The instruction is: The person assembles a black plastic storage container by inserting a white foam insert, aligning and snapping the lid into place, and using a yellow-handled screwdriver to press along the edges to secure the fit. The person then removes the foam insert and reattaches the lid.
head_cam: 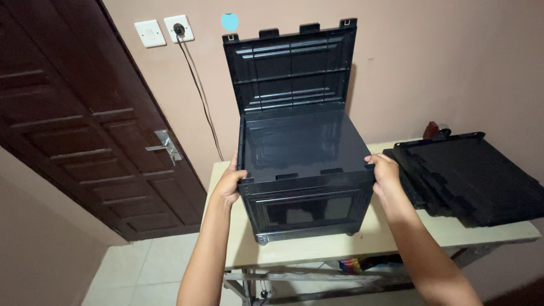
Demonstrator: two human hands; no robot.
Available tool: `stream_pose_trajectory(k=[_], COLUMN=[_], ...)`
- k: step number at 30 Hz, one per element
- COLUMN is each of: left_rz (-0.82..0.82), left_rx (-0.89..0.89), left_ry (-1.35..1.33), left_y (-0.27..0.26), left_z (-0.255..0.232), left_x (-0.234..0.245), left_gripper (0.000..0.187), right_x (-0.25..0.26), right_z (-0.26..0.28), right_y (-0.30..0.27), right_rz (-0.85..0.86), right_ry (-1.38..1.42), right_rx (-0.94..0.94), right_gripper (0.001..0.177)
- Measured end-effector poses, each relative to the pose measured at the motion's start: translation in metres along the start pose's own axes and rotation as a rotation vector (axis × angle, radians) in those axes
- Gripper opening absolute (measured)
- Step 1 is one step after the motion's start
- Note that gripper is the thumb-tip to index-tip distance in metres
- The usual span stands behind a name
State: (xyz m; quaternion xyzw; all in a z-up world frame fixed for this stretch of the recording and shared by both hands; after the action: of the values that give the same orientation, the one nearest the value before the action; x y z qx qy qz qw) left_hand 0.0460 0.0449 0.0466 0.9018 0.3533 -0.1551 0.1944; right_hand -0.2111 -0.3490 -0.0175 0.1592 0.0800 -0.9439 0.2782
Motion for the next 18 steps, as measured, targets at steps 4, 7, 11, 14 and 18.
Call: stream_pose_trajectory(k=[4, 7, 11, 14, 18], left_rz=[-0.067, -0.062, -0.072, -0.063, -0.119], left_rx=[0.039, -0.002, 0.000, -0.016, -0.028], left_ry=[0.048, 0.098, 0.099, 0.096, 0.096], left_y=[-0.002, -0.005, -0.010, -0.013, -0.021], left_z=[0.001, 0.004, 0.006, 0.001, 0.003], left_x=[-0.003, -0.011, -0.017, -0.022, -0.027], left_gripper=[0.103, 0.103, 0.102, 0.101, 0.096], right_x=[0.002, 0.006, 0.006, 0.003, 0.006], right_z=[-0.001, 0.003, 0.008, 0.015, 0.023], right_y=[0.007, 0.010, 0.002, -0.010, -0.030], right_rz=[-0.006, 0.000, 0.004, 0.060, 0.144], right_ry=[0.020, 0.045, 0.073, 0.071, 0.087], right_rx=[-0.014, -0.043, -0.076, -0.030, 0.077], right_gripper=[0.009, 0.008, 0.007, 0.011, 0.025])
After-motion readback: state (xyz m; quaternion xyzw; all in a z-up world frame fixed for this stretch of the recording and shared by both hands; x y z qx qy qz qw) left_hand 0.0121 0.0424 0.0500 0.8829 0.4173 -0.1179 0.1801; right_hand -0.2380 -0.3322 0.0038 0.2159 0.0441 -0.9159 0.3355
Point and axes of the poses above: each hand's wrist, its own y-axis towards the middle knuckle, its own x-axis out of the back of the hand, z = x × y, the point moved 2 cm from there along y, towards the middle knuckle, and after that the axes turned 9 degrees about -x, right-handed, at the moved point
